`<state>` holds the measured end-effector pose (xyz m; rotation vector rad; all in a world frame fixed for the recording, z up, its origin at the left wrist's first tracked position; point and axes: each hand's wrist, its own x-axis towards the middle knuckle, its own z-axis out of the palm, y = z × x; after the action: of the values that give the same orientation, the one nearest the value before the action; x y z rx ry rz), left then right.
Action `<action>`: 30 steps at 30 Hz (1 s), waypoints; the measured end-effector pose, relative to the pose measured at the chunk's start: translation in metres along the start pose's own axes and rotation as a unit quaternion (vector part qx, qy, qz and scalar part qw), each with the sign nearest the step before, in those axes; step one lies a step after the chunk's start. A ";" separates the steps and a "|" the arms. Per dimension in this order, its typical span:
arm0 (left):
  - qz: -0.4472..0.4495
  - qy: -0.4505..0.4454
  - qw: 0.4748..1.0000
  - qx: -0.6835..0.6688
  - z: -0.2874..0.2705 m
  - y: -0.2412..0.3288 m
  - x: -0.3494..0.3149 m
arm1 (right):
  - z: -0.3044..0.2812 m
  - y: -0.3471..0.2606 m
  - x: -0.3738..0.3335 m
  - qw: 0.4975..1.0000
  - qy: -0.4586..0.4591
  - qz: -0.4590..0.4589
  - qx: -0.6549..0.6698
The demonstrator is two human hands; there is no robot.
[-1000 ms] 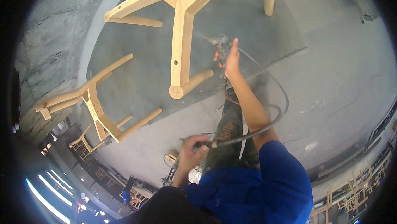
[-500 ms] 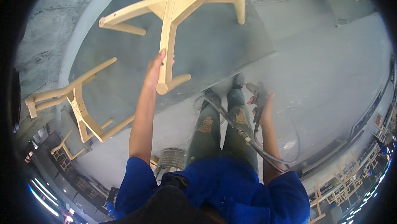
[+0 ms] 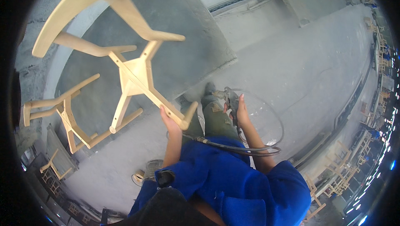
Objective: The person uses a handheld spray gun to apply finish to multiple wooden chairs in a factory. They rotate each chair to coat all sides, then move to the next unit on the production line.
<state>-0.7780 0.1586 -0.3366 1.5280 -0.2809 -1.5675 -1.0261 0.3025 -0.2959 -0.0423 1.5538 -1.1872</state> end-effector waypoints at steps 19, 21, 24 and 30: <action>0.273 0.120 0.863 0.409 -0.139 0.090 0.058 | 0.011 -0.066 0.038 0.989 -0.004 0.025 0.147; 0.316 0.178 0.822 0.440 -0.151 0.113 0.061 | 0.006 -0.029 0.060 0.987 0.048 0.049 0.142; 0.356 0.242 0.746 0.509 -0.150 0.158 0.084 | 0.000 0.019 0.080 0.982 0.096 0.053 0.154; 0.274 0.070 0.707 0.648 -0.139 0.222 0.150 | 0.018 0.082 0.076 0.982 0.181 0.013 0.058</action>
<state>-0.5330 -0.0171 -0.3122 2.1945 -1.8604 -0.6142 -0.9974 0.2865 -0.4043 0.2860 1.7881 -1.3139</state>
